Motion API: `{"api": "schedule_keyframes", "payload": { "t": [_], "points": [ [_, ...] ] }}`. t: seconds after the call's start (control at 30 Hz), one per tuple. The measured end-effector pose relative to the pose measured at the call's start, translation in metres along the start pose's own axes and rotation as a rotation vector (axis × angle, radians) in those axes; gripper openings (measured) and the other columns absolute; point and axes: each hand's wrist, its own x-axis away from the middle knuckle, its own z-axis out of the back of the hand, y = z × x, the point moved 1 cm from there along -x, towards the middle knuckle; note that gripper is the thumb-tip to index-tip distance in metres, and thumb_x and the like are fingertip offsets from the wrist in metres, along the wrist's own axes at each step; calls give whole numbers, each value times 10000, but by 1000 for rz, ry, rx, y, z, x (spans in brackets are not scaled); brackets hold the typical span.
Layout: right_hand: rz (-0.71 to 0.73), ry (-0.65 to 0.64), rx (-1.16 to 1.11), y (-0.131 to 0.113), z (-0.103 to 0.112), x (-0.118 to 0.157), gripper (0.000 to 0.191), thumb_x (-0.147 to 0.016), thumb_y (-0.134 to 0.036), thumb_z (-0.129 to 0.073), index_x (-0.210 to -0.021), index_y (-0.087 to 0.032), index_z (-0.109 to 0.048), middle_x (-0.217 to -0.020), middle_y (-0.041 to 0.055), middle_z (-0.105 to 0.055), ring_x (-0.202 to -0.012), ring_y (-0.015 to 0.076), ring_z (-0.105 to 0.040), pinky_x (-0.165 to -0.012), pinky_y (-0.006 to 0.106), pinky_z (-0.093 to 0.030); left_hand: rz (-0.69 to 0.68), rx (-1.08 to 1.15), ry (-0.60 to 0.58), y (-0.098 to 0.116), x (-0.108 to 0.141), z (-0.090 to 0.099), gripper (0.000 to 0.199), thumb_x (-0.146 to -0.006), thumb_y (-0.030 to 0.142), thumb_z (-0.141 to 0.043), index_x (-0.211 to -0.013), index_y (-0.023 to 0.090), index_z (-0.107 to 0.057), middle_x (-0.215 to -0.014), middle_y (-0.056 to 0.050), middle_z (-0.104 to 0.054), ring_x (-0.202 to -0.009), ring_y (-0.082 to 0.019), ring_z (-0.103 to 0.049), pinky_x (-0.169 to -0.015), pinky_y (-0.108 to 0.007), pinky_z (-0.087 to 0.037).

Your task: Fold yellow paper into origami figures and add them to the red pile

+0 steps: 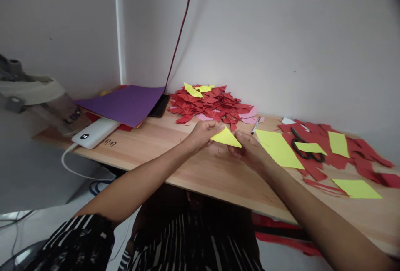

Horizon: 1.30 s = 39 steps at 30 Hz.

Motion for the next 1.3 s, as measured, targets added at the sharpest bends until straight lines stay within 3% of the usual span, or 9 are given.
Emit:
{"api": "schedule_keyframes", "payload": {
  "t": [0.23,0.4,0.57,0.67,0.77,0.87,1.03,1.23,1.3],
  "points": [
    [-17,13,54,-1,-2,1,438,-850,-596,-535,-696,-186,-520,-603,-19,-493,-500,88,-398,-459,226,-269,12,13,-1,0,0,-1,372,-771,479,-664,-678,146,-526,-501,69,-415,-361,-21,-292,-354,-187,-178],
    [-17,-9,147,3,0,1,405,-857,-573,-544,-720,-196,-492,-565,-53,-407,-458,72,-310,-428,213,-220,30,13,6,3,2,-3,383,-761,481,-672,-660,145,-518,-477,74,-400,-361,-21,-286,-357,-184,-172],
    [-15,39,167,3,1,2,339,-870,-535,-544,-768,-213,-508,-601,-55,-410,-470,74,-319,-447,212,-291,34,15,1,3,2,-2,395,-756,500,-671,-665,144,-526,-477,76,-400,-361,-21,-292,-361,-184,-175],
    [5,72,191,0,-1,0,243,-832,-461,-615,-858,-236,-527,-643,-52,-473,-484,85,-376,-446,212,-296,57,6,-21,1,3,-3,401,-752,513,-670,-677,142,-537,-478,70,-420,-356,-23,-305,-357,-183,-172],
    [99,79,176,-1,-4,-2,268,-786,-365,-672,-978,-264,-513,-737,-34,-541,-599,124,-496,-515,231,-376,81,-30,-64,-1,4,-4,421,-757,536,-655,-669,146,-524,-464,66,-428,-350,-29,-322,-358,-182,-180],
    [167,84,215,1,-3,-4,258,-808,-322,-640,-1027,-267,-514,-742,-32,-521,-635,130,-502,-546,238,-378,75,-72,-99,-4,4,-6,433,-766,550,-636,-653,150,-514,-453,67,-422,-349,-35,-332,-361,-184,-194],
    [169,167,359,4,3,-3,161,-858,-371,-581,-918,-225,-551,-668,-46,-456,-550,101,-383,-505,232,-280,69,-117,-117,-9,1,-6,469,-769,555,-624,-580,155,-467,-446,54,-423,-372,-45,-358,-386,-186,-213],
    [266,266,607,-8,10,-1,223,-888,-396,-534,-786,-198,-552,-635,-39,-432,-565,109,-366,-537,254,-280,69,-195,-78,-6,3,-8,594,-856,659,-395,-546,158,-467,-431,22,-420,-400,-74,-395,-421,-205,-264],
    [292,269,716,-10,11,-1,219,-893,-383,-525,-777,-201,-558,-624,-36,-442,-570,117,-381,-548,260,-289,41,-258,-96,-4,5,-8,574,-860,628,-423,-534,157,-454,-430,25,-412,-413,-72,-391,-434,-203,-266]
  ]
}}
